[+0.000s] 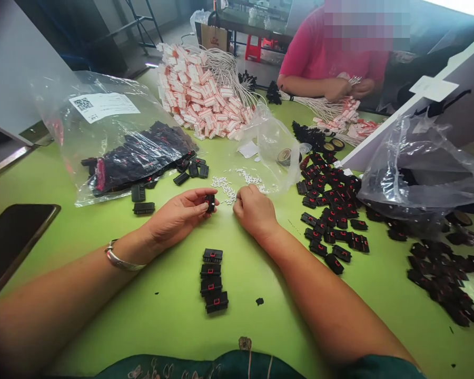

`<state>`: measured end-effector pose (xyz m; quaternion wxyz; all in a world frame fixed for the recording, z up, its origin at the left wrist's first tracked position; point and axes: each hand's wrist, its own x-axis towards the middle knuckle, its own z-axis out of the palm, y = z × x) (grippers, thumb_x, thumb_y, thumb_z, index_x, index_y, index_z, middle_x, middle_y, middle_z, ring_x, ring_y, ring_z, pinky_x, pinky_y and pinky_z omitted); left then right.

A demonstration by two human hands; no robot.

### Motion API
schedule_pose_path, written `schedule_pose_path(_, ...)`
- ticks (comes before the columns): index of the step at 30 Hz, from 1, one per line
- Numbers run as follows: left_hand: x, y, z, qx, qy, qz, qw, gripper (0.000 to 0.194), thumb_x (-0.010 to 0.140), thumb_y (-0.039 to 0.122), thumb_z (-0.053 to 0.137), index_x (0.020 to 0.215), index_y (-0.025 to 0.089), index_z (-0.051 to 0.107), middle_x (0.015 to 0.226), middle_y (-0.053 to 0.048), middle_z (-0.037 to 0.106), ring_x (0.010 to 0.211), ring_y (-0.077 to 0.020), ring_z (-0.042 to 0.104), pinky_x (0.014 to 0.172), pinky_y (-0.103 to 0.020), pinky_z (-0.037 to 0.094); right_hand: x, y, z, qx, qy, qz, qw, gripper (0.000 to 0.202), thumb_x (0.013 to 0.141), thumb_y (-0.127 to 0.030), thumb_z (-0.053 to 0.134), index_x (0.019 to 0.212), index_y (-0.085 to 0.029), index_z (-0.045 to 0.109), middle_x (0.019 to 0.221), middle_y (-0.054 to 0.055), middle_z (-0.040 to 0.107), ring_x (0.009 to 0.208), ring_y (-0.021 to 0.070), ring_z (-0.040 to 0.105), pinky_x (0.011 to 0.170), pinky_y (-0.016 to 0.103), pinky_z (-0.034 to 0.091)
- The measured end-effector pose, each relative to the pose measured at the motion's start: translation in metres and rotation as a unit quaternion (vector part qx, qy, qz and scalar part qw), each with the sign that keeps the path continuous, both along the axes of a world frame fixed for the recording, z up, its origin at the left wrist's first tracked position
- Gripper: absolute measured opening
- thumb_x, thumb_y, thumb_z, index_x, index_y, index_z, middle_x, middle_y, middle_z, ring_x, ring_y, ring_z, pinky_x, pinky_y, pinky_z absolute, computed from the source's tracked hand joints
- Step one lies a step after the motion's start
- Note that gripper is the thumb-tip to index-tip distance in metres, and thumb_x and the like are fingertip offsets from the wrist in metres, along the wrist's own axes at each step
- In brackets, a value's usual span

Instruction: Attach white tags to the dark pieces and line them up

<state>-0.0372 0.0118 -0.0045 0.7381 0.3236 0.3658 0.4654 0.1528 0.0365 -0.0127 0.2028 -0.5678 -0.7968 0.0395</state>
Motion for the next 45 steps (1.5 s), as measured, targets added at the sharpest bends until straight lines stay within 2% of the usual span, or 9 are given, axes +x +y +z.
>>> schedule_pose_path(4,0.001,-0.001,-0.003,0.036,0.002,-0.014,0.999,0.045,0.069,0.019,0.078,0.113,0.016,0.067,0.098,-0.008,0.071,0.082,-0.0137,0.064,0.082,-0.03,0.047,-0.005,-0.013,0.008,0.067,0.101,0.097,0.988,0.01,0.08,-0.014,0.047,0.073,-0.021,0.051,0.073,0.003,0.054,0.069,0.0166,0.049,0.064,0.028,0.039)
schedule_pose_path(7,0.001,-0.002,-0.006,0.05,0.02,-0.018,0.998,0.045,0.071,0.021,0.077,0.114,0.017,0.067,0.095,-0.007,0.071,0.081,-0.0145,0.063,0.083,-0.03,0.046,-0.011,-0.024,0.012,0.084,0.116,0.128,0.981,0.009,0.081,-0.014,0.047,0.076,-0.021,0.051,0.073,0.003,0.053,0.068,0.0161,0.049,0.063,0.028,0.04)
schedule_pose_path(21,-0.001,-0.002,-0.012,0.107,0.102,-0.043,0.988,0.04,0.074,0.023,0.075,0.114,0.019,0.069,0.114,-0.01,0.069,0.101,-0.0205,0.063,0.094,-0.034,0.044,-0.014,-0.029,0.013,0.045,0.044,0.111,0.992,0.01,0.082,-0.016,0.046,0.076,-0.019,0.053,0.075,0.006,0.054,0.068,0.0171,0.049,0.061,0.028,0.039)
schedule_pose_path(26,-0.001,-0.003,-0.013,0.116,0.134,-0.036,0.983,0.042,0.073,0.024,0.076,0.114,0.021,0.069,0.115,-0.008,0.069,0.105,-0.0216,0.062,0.099,-0.036,0.043,-0.017,-0.031,0.011,0.017,0.134,0.094,0.986,0.009,0.081,-0.016,0.049,0.072,-0.019,0.05,0.071,0.003,0.053,0.064,0.0151,0.048,0.061,0.027,0.038)
schedule_pose_path(32,-0.003,-0.003,-0.009,0.057,0.038,-0.073,0.995,0.04,0.073,0.022,0.076,0.113,0.019,0.069,0.101,-0.008,0.073,0.086,-0.0159,0.066,0.087,-0.032,0.048,-0.021,-0.03,0.019,-0.172,0.36,0.036,0.916,0.01,0.076,-0.02,0.056,0.07,-0.019,0.048,0.062,-0.003,0.051,0.056,0.01,0.047,0.054,0.023,0.04)
schedule_pose_path(36,-0.003,-0.003,-0.005,0.04,0.008,-0.101,0.994,0.037,0.073,0.022,0.076,0.11,0.017,0.069,0.088,-0.006,0.073,0.074,-0.0117,0.065,0.075,-0.026,0.049,-0.015,-0.027,0.023,-0.35,0.448,0.015,0.822,0.018,0.076,-0.032,0.063,0.072,-0.019,0.05,0.056,-0.006,0.05,0.042,0.0055,0.037,0.037,0.018,0.028)
schedule_pose_path(39,-0.002,-0.003,-0.003,0.04,0.001,-0.099,0.994,0.036,0.075,0.024,0.074,0.109,0.016,0.067,0.081,-0.004,0.071,0.069,-0.0101,0.063,0.069,-0.023,0.049,-0.011,-0.026,0.023,-0.404,0.512,0.018,0.758,0.027,0.075,-0.043,0.065,0.077,-0.019,0.054,0.051,-0.008,0.046,0.037,0.0041,0.032,0.032,0.017,0.021)
schedule_pose_path(41,-0.002,-0.002,-0.004,0.055,0.009,-0.085,0.995,0.035,0.076,0.024,0.074,0.109,0.016,0.066,0.079,-0.003,0.07,0.067,-0.0086,0.062,0.065,-0.021,0.047,-0.011,-0.027,0.025,-0.394,0.525,0.013,0.754,0.027,0.075,-0.043,0.066,0.075,-0.017,0.057,0.048,-0.009,0.045,0.035,0.0037,0.032,0.03,0.016,0.022)
schedule_pose_path(45,-0.002,-0.001,-0.008,0.085,0.045,-0.066,0.993,0.035,0.075,0.025,0.075,0.107,0.017,0.063,0.077,-0.001,0.069,0.064,-0.0075,0.059,0.062,-0.02,0.047,-0.016,-0.033,0.03,-0.349,0.495,-0.004,0.796,0.021,0.075,-0.034,0.066,0.071,-0.016,0.058,0.043,-0.008,0.047,0.032,0.0043,0.038,0.031,0.016,0.028)
